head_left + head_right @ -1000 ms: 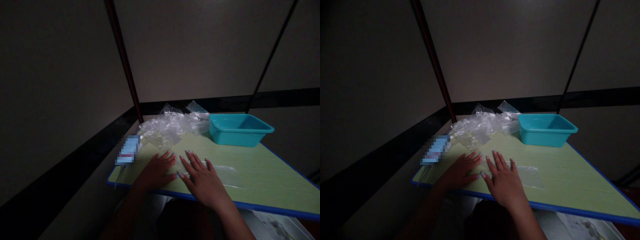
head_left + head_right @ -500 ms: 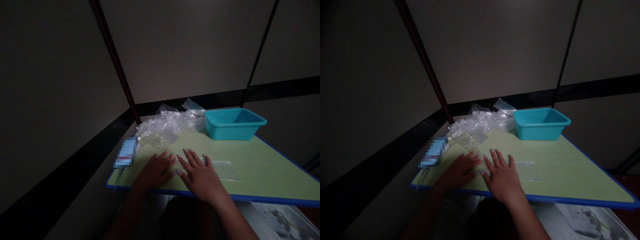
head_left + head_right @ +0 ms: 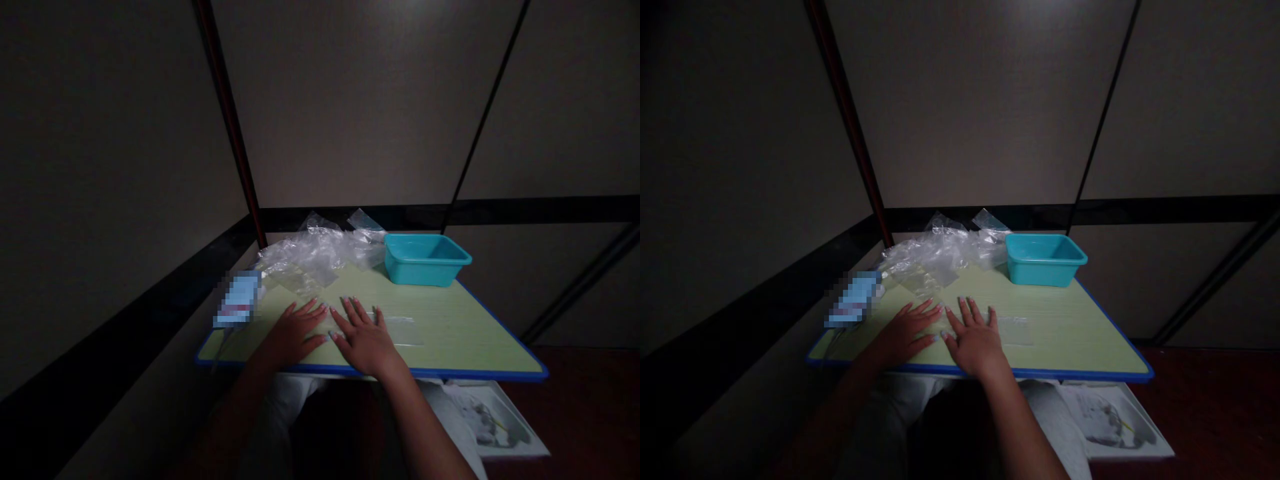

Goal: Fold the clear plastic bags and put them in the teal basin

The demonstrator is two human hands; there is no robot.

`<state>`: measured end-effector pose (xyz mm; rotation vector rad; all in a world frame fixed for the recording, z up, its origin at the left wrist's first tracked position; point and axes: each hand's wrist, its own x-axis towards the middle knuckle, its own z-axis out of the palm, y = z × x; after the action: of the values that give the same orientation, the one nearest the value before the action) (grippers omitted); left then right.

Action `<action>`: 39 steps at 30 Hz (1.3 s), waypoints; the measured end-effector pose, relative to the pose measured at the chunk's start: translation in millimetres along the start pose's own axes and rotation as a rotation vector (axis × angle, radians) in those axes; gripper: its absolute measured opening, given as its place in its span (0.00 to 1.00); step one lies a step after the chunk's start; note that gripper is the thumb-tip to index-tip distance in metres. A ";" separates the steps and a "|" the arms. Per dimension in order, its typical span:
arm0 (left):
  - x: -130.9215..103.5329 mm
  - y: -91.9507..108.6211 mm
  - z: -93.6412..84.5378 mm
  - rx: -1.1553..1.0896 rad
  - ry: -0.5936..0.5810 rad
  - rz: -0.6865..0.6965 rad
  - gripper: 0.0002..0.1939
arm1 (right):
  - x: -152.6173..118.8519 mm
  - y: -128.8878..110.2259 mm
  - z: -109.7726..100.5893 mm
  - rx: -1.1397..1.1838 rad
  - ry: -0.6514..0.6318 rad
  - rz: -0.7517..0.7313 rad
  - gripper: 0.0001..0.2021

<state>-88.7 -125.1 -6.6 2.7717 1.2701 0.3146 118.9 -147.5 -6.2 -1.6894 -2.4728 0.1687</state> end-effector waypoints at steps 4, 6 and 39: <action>-3.0 -3.5 2.8 -0.009 0.000 -0.001 0.27 | -1.8 -6.0 -8.2 -0.008 -0.004 -0.008 0.28; -6.7 -3.4 1.8 -0.008 -0.016 -0.017 0.27 | -5.7 -3.1 -11.5 -0.022 0.021 0.002 0.28; -3.3 5.9 -10.8 -0.223 0.135 0.200 0.26 | -17.7 94.4 -12.2 -0.162 0.324 0.286 0.15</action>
<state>-88.8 -131.6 4.3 2.7245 0.9161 0.6260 213.9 -129.6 -11.4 -1.9504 -2.0540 -0.2630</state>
